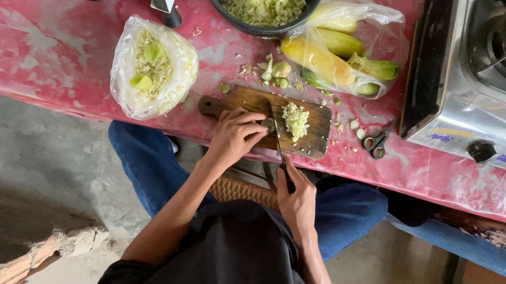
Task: The person chops a variety of vegetables including cabbage and a cucumber-like squash by hand on a wooden cutting board, placing the pieces into a black bowl.
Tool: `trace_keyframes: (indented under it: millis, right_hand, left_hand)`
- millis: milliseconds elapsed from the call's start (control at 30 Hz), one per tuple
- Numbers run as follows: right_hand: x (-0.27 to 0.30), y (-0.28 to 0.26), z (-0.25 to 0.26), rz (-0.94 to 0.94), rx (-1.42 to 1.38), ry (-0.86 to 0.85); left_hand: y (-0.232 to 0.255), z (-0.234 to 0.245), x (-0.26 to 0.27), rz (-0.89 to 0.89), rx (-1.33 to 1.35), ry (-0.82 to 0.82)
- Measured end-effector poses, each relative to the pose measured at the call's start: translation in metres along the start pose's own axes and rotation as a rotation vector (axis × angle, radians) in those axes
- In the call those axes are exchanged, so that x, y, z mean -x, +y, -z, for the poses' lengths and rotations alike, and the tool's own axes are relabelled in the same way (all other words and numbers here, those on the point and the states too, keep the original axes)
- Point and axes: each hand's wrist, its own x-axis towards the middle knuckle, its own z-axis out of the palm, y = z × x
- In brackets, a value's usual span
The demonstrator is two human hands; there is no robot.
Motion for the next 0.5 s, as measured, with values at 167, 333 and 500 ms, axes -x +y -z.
trace_keyframes:
  millis: [167,333,500]
  right_hand:
    - [0.002,-0.005,0.005,0.093,-0.024,0.032]
    - [0.009,-0.005,0.006,0.048,-0.019,-0.004]
    - [0.002,-0.007,0.0,-0.054,0.02,-0.03]
  left_hand:
    - [0.002,0.002,-0.001,0.026,0.021,0.009]
    - [0.002,0.002,0.0,-0.002,0.034,0.024]
    - [0.004,0.006,-0.003,0.003,0.037,0.019]
